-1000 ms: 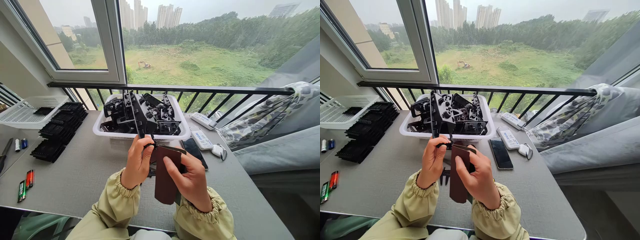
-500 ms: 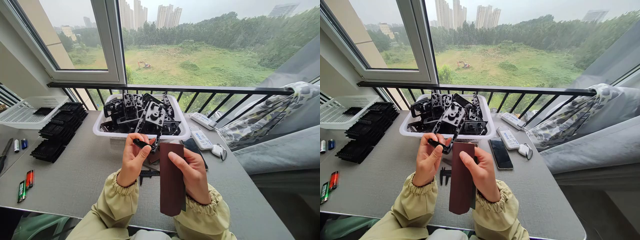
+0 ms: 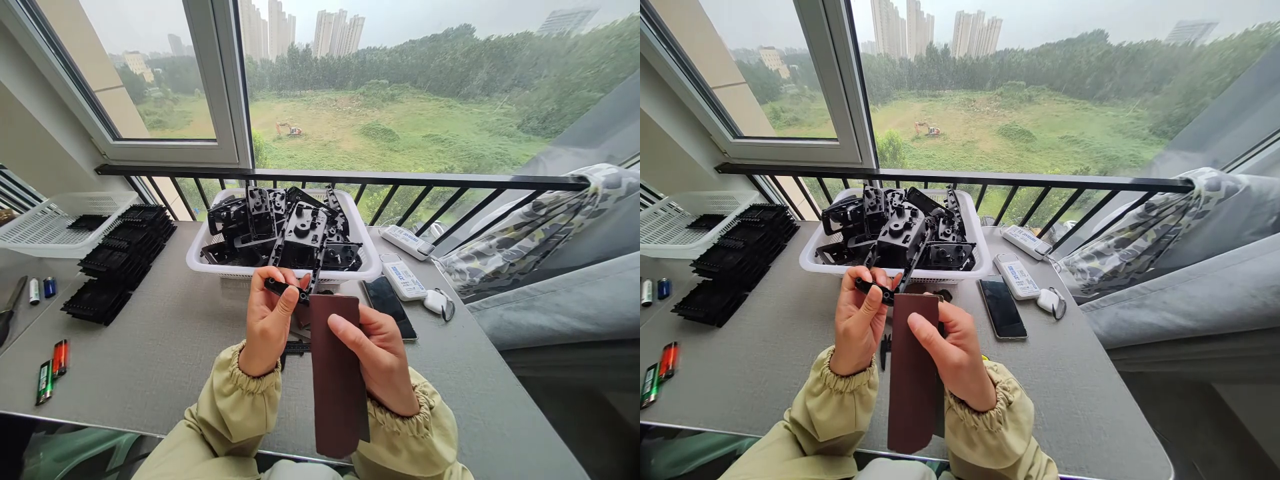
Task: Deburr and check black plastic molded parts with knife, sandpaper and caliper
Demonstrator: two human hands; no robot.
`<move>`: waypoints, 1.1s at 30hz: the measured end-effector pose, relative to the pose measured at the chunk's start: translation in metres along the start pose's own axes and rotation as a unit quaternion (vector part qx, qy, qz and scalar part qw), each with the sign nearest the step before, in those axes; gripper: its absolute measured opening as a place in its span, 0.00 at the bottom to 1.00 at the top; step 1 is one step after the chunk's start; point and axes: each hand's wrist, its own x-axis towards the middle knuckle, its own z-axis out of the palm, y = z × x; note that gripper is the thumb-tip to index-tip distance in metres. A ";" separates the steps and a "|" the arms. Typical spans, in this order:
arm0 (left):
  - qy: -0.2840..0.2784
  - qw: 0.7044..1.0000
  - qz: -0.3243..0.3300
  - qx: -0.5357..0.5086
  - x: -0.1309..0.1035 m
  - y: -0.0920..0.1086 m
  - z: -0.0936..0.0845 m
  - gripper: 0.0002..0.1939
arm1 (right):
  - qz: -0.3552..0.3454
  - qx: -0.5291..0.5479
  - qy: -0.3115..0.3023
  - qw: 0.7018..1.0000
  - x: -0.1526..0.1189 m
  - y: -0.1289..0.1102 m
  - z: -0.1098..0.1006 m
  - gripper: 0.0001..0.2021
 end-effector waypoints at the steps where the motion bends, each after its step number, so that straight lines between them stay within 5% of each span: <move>1: 0.000 1.000 0.003 -0.004 0.000 0.000 0.000 0.10 | 0.001 0.003 -0.005 1.000 0.000 0.000 -0.001 0.15; 17: -0.025 0.999 -0.025 -0.003 0.000 0.002 -0.001 0.10 | 0.005 0.021 -0.049 0.999 0.000 -0.003 -0.005 0.15; 22: -0.072 0.991 -0.106 -0.042 0.001 0.008 -0.003 0.10 | 0.026 0.129 0.085 0.988 -0.002 -0.007 -0.004 0.13; 26: -0.122 0.973 -0.185 -0.059 0.003 0.011 -0.005 0.12 | -0.025 0.143 0.137 0.980 0.003 -0.005 -0.008 0.11; 33: -0.126 0.979 -0.161 0.010 0.002 0.011 -0.006 0.28 | -0.056 0.057 0.164 0.983 0.008 0.001 -0.007 0.11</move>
